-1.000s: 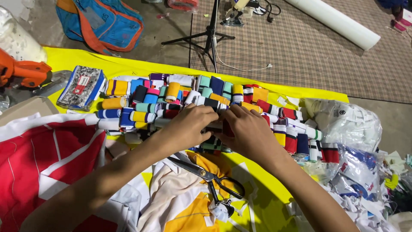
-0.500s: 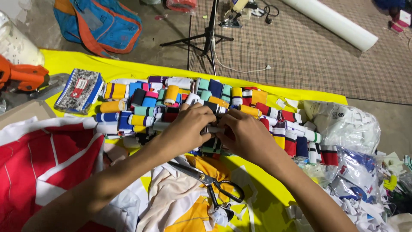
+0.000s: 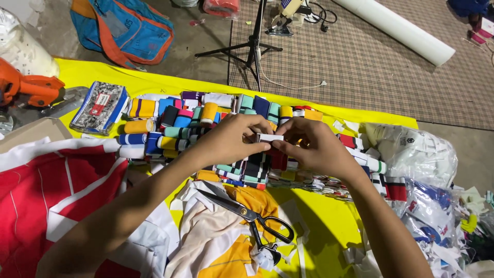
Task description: The person folds and rolls small pieces of fabric into cylindrical shapes, stacking them on a yellow table. They then use scissors to cut a piece of white fabric from a larger yellow and white garment.
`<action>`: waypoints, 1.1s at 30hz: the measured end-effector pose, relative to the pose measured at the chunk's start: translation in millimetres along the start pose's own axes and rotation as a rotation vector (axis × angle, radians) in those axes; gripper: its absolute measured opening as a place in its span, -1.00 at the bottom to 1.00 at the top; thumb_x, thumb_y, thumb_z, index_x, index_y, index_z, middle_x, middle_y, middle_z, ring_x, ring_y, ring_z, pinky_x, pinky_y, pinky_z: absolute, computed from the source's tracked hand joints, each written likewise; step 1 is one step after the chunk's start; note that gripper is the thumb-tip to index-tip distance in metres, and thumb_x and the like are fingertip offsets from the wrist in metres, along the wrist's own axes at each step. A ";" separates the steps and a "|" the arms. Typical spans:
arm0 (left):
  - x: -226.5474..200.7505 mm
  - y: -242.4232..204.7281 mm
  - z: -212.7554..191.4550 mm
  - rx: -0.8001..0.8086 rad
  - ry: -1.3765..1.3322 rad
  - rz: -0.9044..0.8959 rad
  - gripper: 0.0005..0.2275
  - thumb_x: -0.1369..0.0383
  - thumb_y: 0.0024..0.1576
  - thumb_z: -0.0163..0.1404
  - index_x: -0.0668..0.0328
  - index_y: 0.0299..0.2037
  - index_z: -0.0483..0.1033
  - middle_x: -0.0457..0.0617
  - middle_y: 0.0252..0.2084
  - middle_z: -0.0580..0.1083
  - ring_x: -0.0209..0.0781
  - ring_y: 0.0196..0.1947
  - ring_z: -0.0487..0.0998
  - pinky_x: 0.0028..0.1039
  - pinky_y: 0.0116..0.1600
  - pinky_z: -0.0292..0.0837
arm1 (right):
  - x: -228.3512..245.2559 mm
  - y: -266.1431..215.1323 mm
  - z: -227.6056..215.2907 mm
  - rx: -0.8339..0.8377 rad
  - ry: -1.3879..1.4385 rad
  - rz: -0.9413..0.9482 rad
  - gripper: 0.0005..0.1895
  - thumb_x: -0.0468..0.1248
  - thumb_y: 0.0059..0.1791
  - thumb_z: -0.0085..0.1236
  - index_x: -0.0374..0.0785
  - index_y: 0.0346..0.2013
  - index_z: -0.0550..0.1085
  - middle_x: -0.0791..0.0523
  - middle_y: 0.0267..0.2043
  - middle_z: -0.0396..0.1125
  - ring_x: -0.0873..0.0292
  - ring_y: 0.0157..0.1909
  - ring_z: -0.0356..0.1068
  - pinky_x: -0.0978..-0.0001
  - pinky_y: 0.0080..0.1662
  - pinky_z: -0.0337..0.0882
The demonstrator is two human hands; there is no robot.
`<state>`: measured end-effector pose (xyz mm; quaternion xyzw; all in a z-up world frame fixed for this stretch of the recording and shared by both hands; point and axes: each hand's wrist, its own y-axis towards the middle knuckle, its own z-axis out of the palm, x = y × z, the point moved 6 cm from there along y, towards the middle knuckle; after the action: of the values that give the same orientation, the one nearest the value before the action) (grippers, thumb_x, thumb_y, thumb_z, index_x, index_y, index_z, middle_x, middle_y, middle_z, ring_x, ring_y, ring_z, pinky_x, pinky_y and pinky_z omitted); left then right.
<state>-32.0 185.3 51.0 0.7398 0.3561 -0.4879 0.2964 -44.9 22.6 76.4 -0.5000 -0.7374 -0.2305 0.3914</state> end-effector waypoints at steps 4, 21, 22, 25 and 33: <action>17.0 6.5 2.9 0.010 -0.117 -0.063 -0.67 0.39 0.10 0.15 0.29 0.07 0.52 0.37 -0.06 0.53 0.16 -0.12 0.69 -0.15 0.00 0.61 | -9.0 -0.3 -1.7 0.021 0.041 0.019 -0.72 -0.36 -0.07 0.24 -0.40 -0.09 0.51 -0.05 -0.35 0.50 0.08 -0.32 0.45 0.35 -0.32 0.38; 37.2 11.9 3.1 -0.077 -0.319 -0.049 -0.58 0.44 0.05 0.22 0.23 0.15 0.49 0.32 0.02 0.46 -0.06 -0.08 0.64 -0.30 0.02 0.62 | -36.5 13.8 -3.8 -0.043 0.204 0.036 -0.81 -0.41 -0.02 0.20 -0.41 -0.13 0.51 -0.06 -0.37 0.48 0.07 -0.25 0.52 0.29 -0.15 0.50; 37.6 14.3 2.2 -0.076 -0.319 -0.049 -0.58 0.44 0.05 0.22 0.23 0.15 0.49 0.32 0.02 0.46 -0.06 -0.08 0.64 -0.30 0.02 0.62 | -35.1 13.2 -3.2 -0.044 0.205 0.036 -0.81 -0.41 -0.02 0.20 -0.41 -0.13 0.51 -0.06 -0.37 0.48 0.07 -0.25 0.52 0.29 -0.15 0.50; 33.9 19.4 0.1 -0.069 -0.337 -0.007 -0.55 0.49 0.08 0.21 0.28 0.20 0.44 0.47 0.06 0.45 0.20 -0.05 0.65 -0.16 0.04 0.62 | -29.3 10.7 -5.2 -0.062 0.267 0.037 -0.80 -0.39 -0.02 0.21 -0.42 -0.12 0.51 -0.09 -0.33 0.48 0.01 -0.22 0.53 0.22 -0.10 0.51; 36.2 33.7 -14.5 -0.259 -0.227 0.049 -0.72 0.61 0.12 0.02 0.34 0.04 0.52 0.33 -0.04 0.52 0.19 -0.05 0.64 -0.23 -0.05 0.60 | -44.1 16.7 -42.5 -0.315 0.399 0.033 -0.82 -0.36 0.02 0.25 -0.36 -0.12 0.49 0.09 -0.30 0.39 0.21 -0.22 0.44 0.48 -0.14 0.45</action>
<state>12.7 186.1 25.3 0.6438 0.3622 -0.5110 0.4396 -6.3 -26.4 64.8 -0.5112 -0.5923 -0.4302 0.4503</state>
